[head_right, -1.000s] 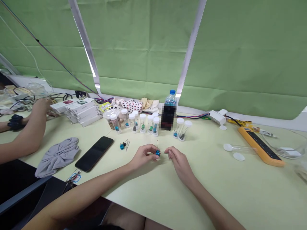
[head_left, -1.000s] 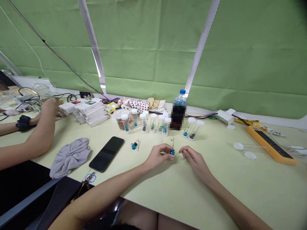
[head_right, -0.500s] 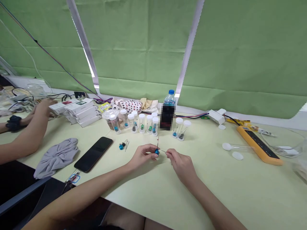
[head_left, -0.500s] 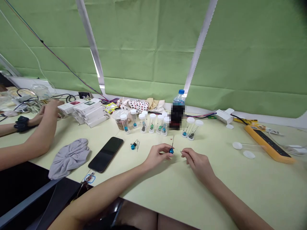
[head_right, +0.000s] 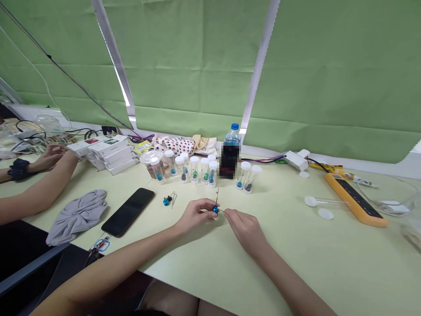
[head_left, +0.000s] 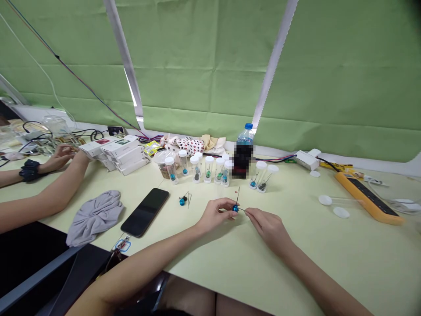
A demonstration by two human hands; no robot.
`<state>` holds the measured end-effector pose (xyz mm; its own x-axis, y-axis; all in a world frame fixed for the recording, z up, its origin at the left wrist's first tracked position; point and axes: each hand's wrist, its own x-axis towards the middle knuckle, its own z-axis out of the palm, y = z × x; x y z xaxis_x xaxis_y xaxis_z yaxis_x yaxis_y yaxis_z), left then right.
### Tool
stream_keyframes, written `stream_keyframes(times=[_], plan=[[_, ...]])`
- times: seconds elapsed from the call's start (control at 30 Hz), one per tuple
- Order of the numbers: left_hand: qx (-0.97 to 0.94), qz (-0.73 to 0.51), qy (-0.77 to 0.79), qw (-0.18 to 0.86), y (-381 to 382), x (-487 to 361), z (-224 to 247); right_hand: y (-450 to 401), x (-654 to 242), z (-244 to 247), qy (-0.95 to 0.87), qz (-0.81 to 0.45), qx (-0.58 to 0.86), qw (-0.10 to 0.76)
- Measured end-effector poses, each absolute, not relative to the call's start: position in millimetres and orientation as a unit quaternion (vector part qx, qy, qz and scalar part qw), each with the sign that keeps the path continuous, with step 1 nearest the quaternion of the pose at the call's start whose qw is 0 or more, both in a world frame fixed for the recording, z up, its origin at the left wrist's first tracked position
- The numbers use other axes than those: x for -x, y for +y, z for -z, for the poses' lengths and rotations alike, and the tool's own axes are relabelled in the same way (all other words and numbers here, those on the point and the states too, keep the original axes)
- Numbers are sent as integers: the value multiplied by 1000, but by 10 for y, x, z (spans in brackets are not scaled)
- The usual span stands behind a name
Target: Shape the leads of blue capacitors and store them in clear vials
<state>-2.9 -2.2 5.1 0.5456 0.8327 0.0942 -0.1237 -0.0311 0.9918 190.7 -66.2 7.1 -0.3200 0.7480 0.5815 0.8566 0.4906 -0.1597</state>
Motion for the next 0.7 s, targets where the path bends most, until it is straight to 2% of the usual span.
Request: stream_keyframes(times=[0.33,0.57,0.7], plan=[[-612,-379,286,632,-24,30,-36,-660,-1928,-39,-812,97,502,283],[-608,-376,294,635,-19,21,-35,-651,-1950,-9,-829,180,430,308],[-605,-374,294,639,-15,20,-35,-656,-1949,-67,-838,231,397,293]])
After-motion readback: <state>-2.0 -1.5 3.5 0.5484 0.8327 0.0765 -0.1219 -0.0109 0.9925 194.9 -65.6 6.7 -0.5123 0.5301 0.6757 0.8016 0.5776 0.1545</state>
